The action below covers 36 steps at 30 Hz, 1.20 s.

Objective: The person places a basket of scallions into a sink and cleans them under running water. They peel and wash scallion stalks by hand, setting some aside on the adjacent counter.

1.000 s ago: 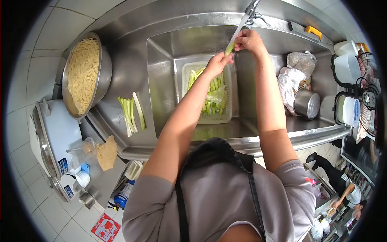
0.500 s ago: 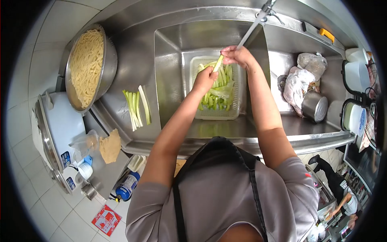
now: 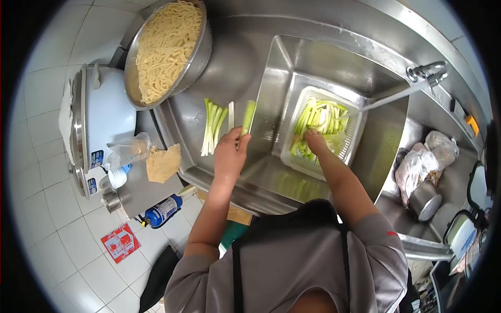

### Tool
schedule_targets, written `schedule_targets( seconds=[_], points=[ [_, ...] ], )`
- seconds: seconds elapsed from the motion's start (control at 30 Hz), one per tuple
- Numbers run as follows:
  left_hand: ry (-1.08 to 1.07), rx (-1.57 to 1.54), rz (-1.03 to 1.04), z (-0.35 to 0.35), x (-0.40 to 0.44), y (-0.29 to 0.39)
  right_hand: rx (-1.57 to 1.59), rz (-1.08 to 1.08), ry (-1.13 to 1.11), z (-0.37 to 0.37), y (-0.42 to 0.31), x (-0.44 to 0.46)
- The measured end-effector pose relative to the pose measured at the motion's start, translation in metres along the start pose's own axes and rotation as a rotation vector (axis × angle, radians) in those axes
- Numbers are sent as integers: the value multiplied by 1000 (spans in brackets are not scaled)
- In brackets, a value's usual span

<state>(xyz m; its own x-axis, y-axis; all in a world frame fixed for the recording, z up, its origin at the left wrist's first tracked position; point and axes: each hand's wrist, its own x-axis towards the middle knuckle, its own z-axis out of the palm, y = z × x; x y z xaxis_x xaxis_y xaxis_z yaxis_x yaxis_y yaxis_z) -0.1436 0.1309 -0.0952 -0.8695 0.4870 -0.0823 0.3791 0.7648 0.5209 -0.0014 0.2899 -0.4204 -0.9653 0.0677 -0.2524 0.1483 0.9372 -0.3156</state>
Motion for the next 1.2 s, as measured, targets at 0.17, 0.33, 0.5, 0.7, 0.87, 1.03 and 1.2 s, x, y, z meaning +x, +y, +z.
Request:
schedule_targets(
  seconds=[0.17,0.33,0.5,0.7,0.87,1.03,1.2],
  points=[
    [56,221,-86,1,6,-48,-135,-98,-66,-11,6,-12],
    [269,371,80,-9,14,-57,210,92,3,-75,9,-14],
    [387,167,400,8,24,16,926,332,-113,-140,42,-26],
    [-381,-630,230,168,49,59,1527,146,22,-194,55,-58],
    [-524,-878,180,209,60,108,1499,305,184,-223,69,-79],
    [-480,-818,176,212,55,132,1634,268,536,-228,71,-87],
    [-536,-810,298,222,56,129,2122,149,558,-230,83,-89]
  ],
)
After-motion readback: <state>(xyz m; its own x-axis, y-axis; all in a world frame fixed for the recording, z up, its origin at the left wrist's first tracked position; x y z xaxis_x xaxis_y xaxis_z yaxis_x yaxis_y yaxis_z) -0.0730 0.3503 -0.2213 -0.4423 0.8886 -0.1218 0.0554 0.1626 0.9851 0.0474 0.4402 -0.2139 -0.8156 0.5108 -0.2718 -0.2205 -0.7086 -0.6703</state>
